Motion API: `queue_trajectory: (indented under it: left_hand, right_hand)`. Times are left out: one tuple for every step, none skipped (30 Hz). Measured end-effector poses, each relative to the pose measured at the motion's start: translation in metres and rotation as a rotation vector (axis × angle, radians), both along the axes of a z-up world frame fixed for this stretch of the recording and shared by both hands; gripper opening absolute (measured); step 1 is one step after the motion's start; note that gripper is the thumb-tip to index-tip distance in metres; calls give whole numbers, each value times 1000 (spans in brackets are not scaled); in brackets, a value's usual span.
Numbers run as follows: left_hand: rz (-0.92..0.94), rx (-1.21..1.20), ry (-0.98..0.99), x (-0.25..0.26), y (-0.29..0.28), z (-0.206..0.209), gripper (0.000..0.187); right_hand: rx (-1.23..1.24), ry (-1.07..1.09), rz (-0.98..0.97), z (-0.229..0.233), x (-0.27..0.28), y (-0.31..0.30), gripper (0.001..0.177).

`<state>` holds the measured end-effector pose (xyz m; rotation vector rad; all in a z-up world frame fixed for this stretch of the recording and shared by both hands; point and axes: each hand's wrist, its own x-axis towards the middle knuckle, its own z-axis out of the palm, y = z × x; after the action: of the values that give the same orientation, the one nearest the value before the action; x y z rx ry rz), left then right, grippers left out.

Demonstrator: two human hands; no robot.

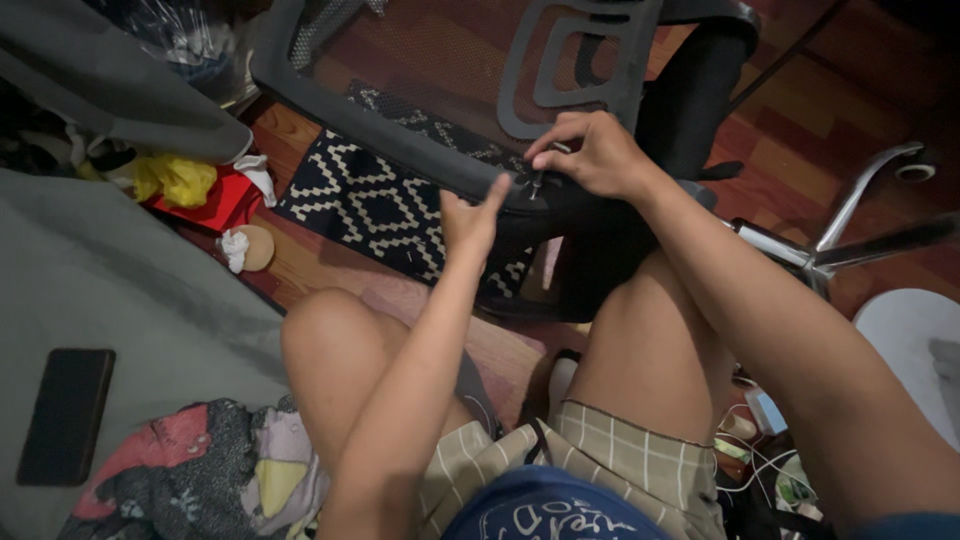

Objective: The person assembles an office chair by attaching the seat to the base and then securing the backrest to the seat using an Allen key. The person tightens multiple screws to complete the assembly.

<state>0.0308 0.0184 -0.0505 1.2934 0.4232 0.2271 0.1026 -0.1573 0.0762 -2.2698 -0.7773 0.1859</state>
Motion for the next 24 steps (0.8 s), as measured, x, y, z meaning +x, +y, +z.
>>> queue_trajectory:
  left_hand:
    - [12,-57,-39,3,-2,-5,67]
    - [24,-113,-78,6,-3,-9,62]
    - [30,-114,-98,7,-4,-13,60]
    - [35,-114,-119,9,-4,-16,59]
    - [42,-115,-140,9,-5,-19,58]
    - [39,-118,-169,10,-5,-22,58]
    - [39,-121,-197,10,-5,-23,59]
    - [38,-123,-226,10,-5,-24,59]
    - [47,-86,-182,11,-3,-23,58]
    - [55,-49,-138,11,-2,-23,56]
    - [63,-17,-92,10,-3,-22,55]
    - [68,-7,-98,9,-4,-23,56]
    - [71,4,-104,9,-5,-23,56]
    - [74,14,-110,8,-6,-23,57]
    - [70,23,-120,7,-6,-23,57]
    - [67,31,-130,8,-6,-22,57]
    - [63,40,-140,9,-6,-22,58]
    - [70,55,-131,10,-6,-22,57]
    - [76,71,-125,11,-6,-22,57]
    - [82,87,-119,11,-6,-23,56]
    - [74,39,-150,13,-7,-23,57]
    - [67,-9,-180,14,-8,-23,59]
    - [60,-56,-206,14,-8,-25,60]
    - [48,-50,-209,16,-8,-26,59]
  right_hand:
    - [1,-11,2,0,0,-1,15]
    - [-7,-34,4,0,-1,-2,16]
    - [-16,-54,7,1,-1,-2,16]
    - [-25,-73,11,2,-2,-2,17]
    - [3,-73,10,3,-4,-1,16]
    - [31,-73,9,5,-6,-1,16]
    - [60,-73,10,8,-9,0,15]
    - [63,-69,-3,11,-13,1,15]
    - [68,-65,-13,15,-17,2,15]
    - [74,-62,-24,19,-21,4,16]
    - [40,-103,1,24,-26,4,16]
    - [6,-145,26,28,-31,3,16]
    - [-27,-185,50,32,-35,2,16]
    - [-37,-213,79,36,-37,3,14]
    - [-47,-240,104,39,-39,4,13]
    - [-56,-267,130,41,-40,5,13]
    - [-111,-287,135,43,-40,6,12]
    - [-166,-306,140,46,-38,7,11]
    - [-221,-329,143,47,-37,8,12]
    - [-233,-350,174,46,-39,9,10]
    - [-247,-373,201,45,-41,10,10]
    - [-261,-396,228,45,-43,10,11]
    - [-321,-413,207,43,-46,10,12]
    - [-380,-431,184,40,-49,11,17]
